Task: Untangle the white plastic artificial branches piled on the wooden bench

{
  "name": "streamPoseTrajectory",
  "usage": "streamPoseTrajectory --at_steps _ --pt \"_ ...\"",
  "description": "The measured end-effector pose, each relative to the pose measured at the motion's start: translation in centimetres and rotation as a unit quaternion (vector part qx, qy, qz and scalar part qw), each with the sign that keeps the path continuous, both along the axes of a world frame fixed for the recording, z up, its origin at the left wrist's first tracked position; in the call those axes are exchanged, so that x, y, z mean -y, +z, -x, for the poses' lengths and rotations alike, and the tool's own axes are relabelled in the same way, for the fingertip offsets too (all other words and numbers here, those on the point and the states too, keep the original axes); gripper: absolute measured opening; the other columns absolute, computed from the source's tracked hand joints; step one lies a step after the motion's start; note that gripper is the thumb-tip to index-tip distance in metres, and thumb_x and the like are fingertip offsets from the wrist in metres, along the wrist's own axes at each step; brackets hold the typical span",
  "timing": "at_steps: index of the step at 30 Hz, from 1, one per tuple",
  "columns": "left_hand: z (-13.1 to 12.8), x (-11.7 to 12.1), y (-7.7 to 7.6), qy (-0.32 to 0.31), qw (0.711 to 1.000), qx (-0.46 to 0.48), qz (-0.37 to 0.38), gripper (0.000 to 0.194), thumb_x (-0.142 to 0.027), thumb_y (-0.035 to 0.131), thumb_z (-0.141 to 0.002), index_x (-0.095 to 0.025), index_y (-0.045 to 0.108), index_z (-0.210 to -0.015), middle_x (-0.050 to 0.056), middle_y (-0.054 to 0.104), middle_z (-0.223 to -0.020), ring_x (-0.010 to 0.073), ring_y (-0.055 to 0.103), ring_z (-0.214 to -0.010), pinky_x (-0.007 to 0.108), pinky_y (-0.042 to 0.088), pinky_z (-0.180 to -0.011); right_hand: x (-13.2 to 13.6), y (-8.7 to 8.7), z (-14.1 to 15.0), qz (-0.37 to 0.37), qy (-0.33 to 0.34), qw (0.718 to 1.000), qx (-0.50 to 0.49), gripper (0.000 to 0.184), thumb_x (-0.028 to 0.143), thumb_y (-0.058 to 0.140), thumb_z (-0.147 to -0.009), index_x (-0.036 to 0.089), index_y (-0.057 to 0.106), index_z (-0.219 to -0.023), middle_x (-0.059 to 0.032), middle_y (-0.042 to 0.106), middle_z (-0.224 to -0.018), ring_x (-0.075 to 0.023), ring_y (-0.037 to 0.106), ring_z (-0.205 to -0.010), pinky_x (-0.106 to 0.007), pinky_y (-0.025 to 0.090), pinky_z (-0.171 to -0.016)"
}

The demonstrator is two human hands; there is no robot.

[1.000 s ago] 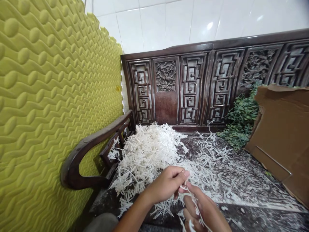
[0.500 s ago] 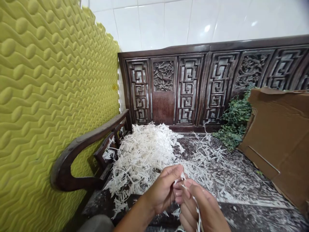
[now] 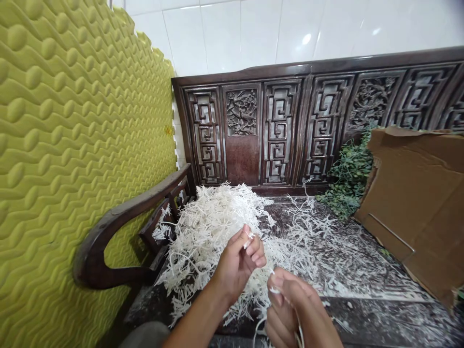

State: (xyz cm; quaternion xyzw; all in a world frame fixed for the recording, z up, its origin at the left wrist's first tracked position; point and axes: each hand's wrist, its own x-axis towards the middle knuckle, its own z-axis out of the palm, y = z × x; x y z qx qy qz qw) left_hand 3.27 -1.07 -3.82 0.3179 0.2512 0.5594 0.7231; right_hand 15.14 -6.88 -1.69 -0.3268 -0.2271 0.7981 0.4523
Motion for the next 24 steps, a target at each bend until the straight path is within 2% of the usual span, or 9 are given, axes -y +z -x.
streamPoseTrajectory --at_steps 2,4,6,8,10,15,18,21,24 --pt "0.5 -0.3 -0.2 0.026 0.981 -0.187 -0.038 0.035 -0.043 0.046 -0.093 -0.017 0.047 -0.07 -0.002 0.046 -0.061 0.0095 0.043 -0.057 0.024 0.039 -0.062 -0.9 -1.3 -0.1 0.015 -0.024 0.999 0.018 0.03 0.039 0.067 -0.073 0.02 0.047 -0.059 0.0128 0.021 -0.039 -0.0026 0.013 -0.032 -0.016 0.013 -0.033" --pt "0.8 -0.4 -0.5 0.046 0.932 -0.348 -0.086 0.03 -0.042 0.048 -0.092 -0.017 0.053 -0.075 0.001 0.054 -0.071 0.0132 0.049 -0.067 0.028 0.04 -0.069 -1.9 -2.8 -0.5 0.007 -0.046 0.998 0.039 0.028 0.041 0.066 -0.073 0.02 0.052 -0.062 0.0117 0.024 -0.039 -0.0039 0.017 -0.03 -0.017 0.017 -0.031" --pt "1.0 -0.4 -0.7 0.067 0.894 -0.43 -0.104 0.021 -0.039 0.05 -0.09 -0.019 0.057 -0.087 0.003 0.058 -0.085 0.0166 0.052 -0.079 0.03 0.04 -0.073 -2.9 -4.1 -0.9 -0.007 -0.069 0.995 0.066 0.028 0.043 0.068 -0.072 0.019 0.056 -0.065 0.0102 0.029 -0.04 -0.0049 0.021 -0.03 -0.019 0.021 -0.031" --pt "1.0 -0.3 -0.6 0.069 0.883 -0.453 -0.097 0.021 -0.04 0.048 -0.091 -0.021 0.058 -0.095 0.004 0.058 -0.094 0.0191 0.053 -0.088 0.031 0.041 -0.076 -3.7 -4.9 -1.3 -0.016 -0.102 0.99 0.094 0.029 0.044 0.072 -0.068 0.018 0.058 -0.066 0.009 0.033 -0.043 -0.0053 0.024 -0.032 -0.019 0.023 -0.032" --pt "1.0 -0.2 -0.3 0.051 0.888 -0.446 -0.1 0.029 -0.045 0.042 -0.092 -0.021 0.058 -0.094 0.005 0.058 -0.096 0.0198 0.054 -0.089 0.031 0.042 -0.076 -4.3 -5.1 -1.7 -0.028 -0.144 0.982 0.119 0.028 0.043 0.073 -0.067 0.018 0.061 -0.07 0.0075 0.037 -0.048 -0.0063 0.029 -0.036 -0.019 0.025 -0.035" --pt "0.9 0.9 1.4 -0.033 0.89 -0.425 -0.164 0.038 -0.051 0.035 -0.094 -0.02 0.058 -0.092 0.003 0.058 -0.09 0.0185 0.054 -0.085 0.031 0.042 -0.077 -5.2 -4.3 -2.7 -0.038 -0.184 0.963 0.195 0.034 0.051 0.07 -0.068 0.023 0.064 -0.086 0.0044 0.044 -0.057 -0.0121 0.04 -0.047 -0.021 0.029 -0.039" --pt "0.6 1.9 1.8 -0.085 0.862 -0.452 -0.215 0.035 -0.053 0.05 -0.086 -0.02 0.059 -0.094 0.003 0.058 -0.087 0.019 0.053 -0.081 0.03 0.041 -0.072 -4.8 -3.2 -2.7 -0.074 -0.18 0.952 0.236 0.04 0.057 0.061 -0.075 0.029 0.063 -0.103 0.0033 0.049 -0.061 -0.0156 0.046 -0.052 -0.024 0.036 -0.045" --pt "0.1 2.5 1.4 -0.085 0.829 -0.496 -0.244 0.036 -0.047 0.072 -0.07 -0.018 0.059 -0.087 0.003 0.058 -0.082 0.0195 0.051 -0.076 0.029 0.038 -0.067 -3.9 -1.7 -2.4 -0.097 -0.13 0.96 0.226 0.044 0.058 0.054 -0.08 0.034 0.059 -0.117 0.0024 0.053 -0.063 -0.0189 0.049 -0.054 -0.03 0.041 -0.052" --pt "-0.3 2.4 0.9 -0.072 0.841 -0.485 -0.228 0.024 -0.04 0.066 -0.078 -0.018 0.056 -0.079 0.001 0.055 -0.074 0.0166 0.048 -0.069 0.027 0.035 -0.064 -3.0 -0.6 -2.0 -0.116 -0.118 0.967 0.194 0.042 0.052 0.053 -0.083 0.034 0.057 -0.121 -0.0015 0.062 -0.087 -0.0228 0.056 -0.073 -0.034 0.046 -0.065"
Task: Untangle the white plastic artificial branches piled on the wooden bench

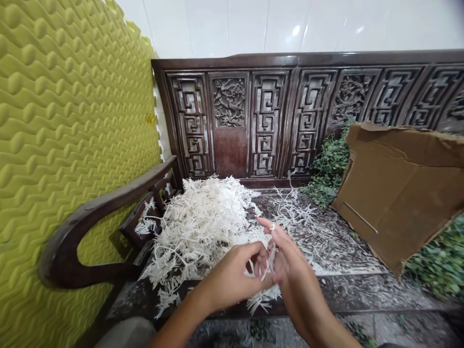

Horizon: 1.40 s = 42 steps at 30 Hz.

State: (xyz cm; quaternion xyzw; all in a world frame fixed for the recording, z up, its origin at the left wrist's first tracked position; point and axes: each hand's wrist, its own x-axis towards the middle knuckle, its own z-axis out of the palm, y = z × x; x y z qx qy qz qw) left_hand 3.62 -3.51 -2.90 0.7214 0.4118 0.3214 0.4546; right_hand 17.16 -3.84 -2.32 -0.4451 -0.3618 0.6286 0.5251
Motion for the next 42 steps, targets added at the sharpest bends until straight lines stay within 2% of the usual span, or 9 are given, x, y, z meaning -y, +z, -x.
streamPoseTrajectory --at_steps 3,5,9,12,16,26,32,38,42 --pt "0.1 -0.7 0.0 0.011 0.995 0.087 0.041 0.017 -0.035 0.055 -0.087 -0.019 0.054 -0.081 0.0 0.05 -0.071 0.0139 0.046 -0.067 0.025 0.034 -0.063 0.0 0.2 0.0 -0.025 -0.019 1.0 0.002 0.043 0.045 0.055 -0.083 0.032 0.056 -0.123 -0.0049 0.058 -0.117 -0.0299 0.052 -0.108 -0.04 0.043 -0.085" --pt "0.5 -1.2 0.2 0.023 0.988 0.144 0.06 0.015 -0.033 0.056 -0.088 -0.019 0.053 -0.083 -0.001 0.05 -0.072 0.0127 0.045 -0.067 0.023 0.034 -0.062 -0.3 -0.1 0.0 -0.037 -0.028 0.999 0.026 0.052 0.042 0.062 -0.078 0.033 0.052 -0.128 -0.0055 0.054 -0.126 -0.032 0.048 -0.115 -0.041 0.041 -0.09" --pt "1.3 -1.7 0.5 0.059 0.973 0.21 0.07 0.015 -0.031 0.058 -0.087 -0.019 0.05 -0.084 -0.002 0.053 -0.075 0.0108 0.045 -0.065 0.021 0.034 -0.061 -0.8 -0.9 0.2 -0.041 -0.027 0.996 0.076 0.057 0.042 0.071 -0.071 0.031 0.053 -0.124 -0.0054 0.059 -0.113 -0.0293 0.051 -0.106 -0.036 0.041 -0.083" --pt "1.6 -1.8 0.6 0.076 0.972 0.213 0.062 0.012 -0.029 0.059 -0.086 -0.019 0.051 -0.086 -0.001 0.054 -0.076 0.0109 0.047 -0.066 0.021 0.035 -0.062 -0.8 -1.0 0.4 -0.034 0.014 0.998 0.058 0.032 0.046 0.071 -0.07 0.022 0.062 -0.089 -0.0019 0.059 -0.082 -0.0221 0.054 -0.083 -0.031 0.039 -0.073" --pt "1.7 -1.8 0.6 0.104 0.975 0.191 0.038 0.01 -0.027 0.059 -0.086 -0.019 0.054 -0.089 -0.001 0.054 -0.078 0.0111 0.047 -0.069 0.021 0.036 -0.064 -0.7 -0.9 0.2 -0.024 0.025 0.998 0.061 0.033 0.046 0.073 -0.069 0.019 0.054 -0.067 0.0036 0.046 -0.061 -0.012 0.04 -0.059 -0.025 0.029 -0.057" --pt "1.5 -1.9 0.0 0.132 0.977 0.159 0.059 0.016 -0.034 0.061 -0.085 -0.021 0.058 -0.093 0.0 0.057 -0.08 0.0136 0.051 -0.075 0.024 0.039 -0.069 -1.0 -1.5 0.3 -0.029 -0.038 0.999 -0.003 0.037 0.048 0.076 -0.066 0.022 0.055 -0.082 0.0025 0.051 -0.066 -0.0128 0.044 -0.057 -0.023 0.034 -0.05" --pt "1.8 -1.9 0.2 0.089 0.969 0.184 0.14 0.021 -0.038 0.059 -0.085 -0.021 0.065 -0.096 0.004 0.062 -0.091 0.0171 0.055 -0.085 0.029 0.042 -0.078 -1.0 -1.3 -0.2 -0.055 -0.022 0.998 0.008 0.036 0.046 0.074 -0.07 0.02 0.052 -0.083 -0.0001 0.059 -0.072 -0.0102 0.044 -0.051 -0.023 0.034 -0.046" --pt "2.1 -1.7 0.6 0.095 0.959 0.198 0.182 0.041 -0.046 0.059 -0.084 -0.024 0.06 -0.119 0.008 0.06 -0.106 0.02 0.053 -0.094 0.032 0.043 -0.078 -0.8 -1.1 -0.4 -0.066 -0.037 0.996 0.037 0.034 0.038 0.078 -0.068 0.02 0.055 -0.086 -0.0011 0.056 -0.074 -0.013 0.046 -0.061 -0.024 0.036 -0.047" --pt "1.8 -1.8 0.1 0.11 0.971 0.169 0.132 0.026 -0.035 0.073 -0.074 -0.018 0.067 -0.091 0.004 0.058 -0.083 0.0162 0.052 -0.079 0.027 0.043 -0.07 -0.7 -1.2 -0.2 -0.046 -0.039 0.997 0.037 0.034 0.041 0.078 -0.066 0.021 0.056 -0.082 -0.0021 0.057 -0.077 -0.0164 0.05 -0.069 -0.025 0.037 -0.049"
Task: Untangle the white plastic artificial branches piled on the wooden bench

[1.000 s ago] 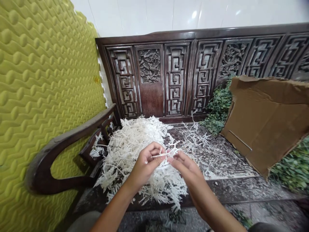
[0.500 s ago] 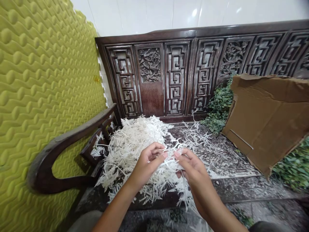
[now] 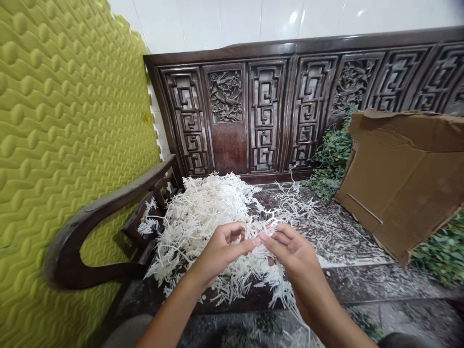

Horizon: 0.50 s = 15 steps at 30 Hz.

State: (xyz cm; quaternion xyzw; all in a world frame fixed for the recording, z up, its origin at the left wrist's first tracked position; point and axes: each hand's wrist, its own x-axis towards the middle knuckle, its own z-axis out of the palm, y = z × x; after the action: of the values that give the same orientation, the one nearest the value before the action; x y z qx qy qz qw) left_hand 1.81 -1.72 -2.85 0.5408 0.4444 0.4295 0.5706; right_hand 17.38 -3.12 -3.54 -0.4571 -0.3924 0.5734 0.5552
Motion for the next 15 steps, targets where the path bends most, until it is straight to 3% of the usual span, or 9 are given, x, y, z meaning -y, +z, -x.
streamPoseTrajectory --at_steps 3,8,15 --pt "-0.1 -0.1 -0.2 -0.003 0.999 0.005 -0.035 0.024 -0.037 0.066 -0.08 -0.015 0.061 -0.071 -0.001 0.051 -0.067 0.0126 0.05 -0.068 0.024 0.042 -0.065 0.0 0.4 0.0 0.017 0.006 0.999 -0.03 0.032 0.04 0.077 -0.067 0.021 0.056 -0.081 -0.0013 0.057 -0.077 -0.0153 0.049 -0.067 -0.026 0.039 -0.053" --pt "-0.2 -0.2 0.2 -0.001 0.999 0.024 -0.041 0.019 -0.034 0.066 -0.081 -0.015 0.066 -0.081 0.002 0.061 -0.07 0.0137 0.056 -0.069 0.026 0.043 -0.067 0.3 1.3 0.2 0.092 -0.009 0.996 -0.001 0.039 0.045 0.076 -0.067 0.023 0.062 -0.096 -0.0024 0.059 -0.071 -0.0176 0.048 -0.061 -0.027 0.033 -0.05" --pt "-0.3 0.1 0.5 -0.003 0.999 0.015 -0.036 0.014 -0.03 0.056 -0.086 -0.017 0.058 -0.08 0.001 0.057 -0.076 0.0146 0.054 -0.075 0.027 0.043 -0.073 0.8 1.4 0.9 0.021 0.049 0.999 0.011 0.021 0.038 0.074 -0.071 0.019 0.066 -0.072 -0.0035 0.059 -0.066 -0.0182 0.052 -0.064 -0.03 0.038 -0.061"
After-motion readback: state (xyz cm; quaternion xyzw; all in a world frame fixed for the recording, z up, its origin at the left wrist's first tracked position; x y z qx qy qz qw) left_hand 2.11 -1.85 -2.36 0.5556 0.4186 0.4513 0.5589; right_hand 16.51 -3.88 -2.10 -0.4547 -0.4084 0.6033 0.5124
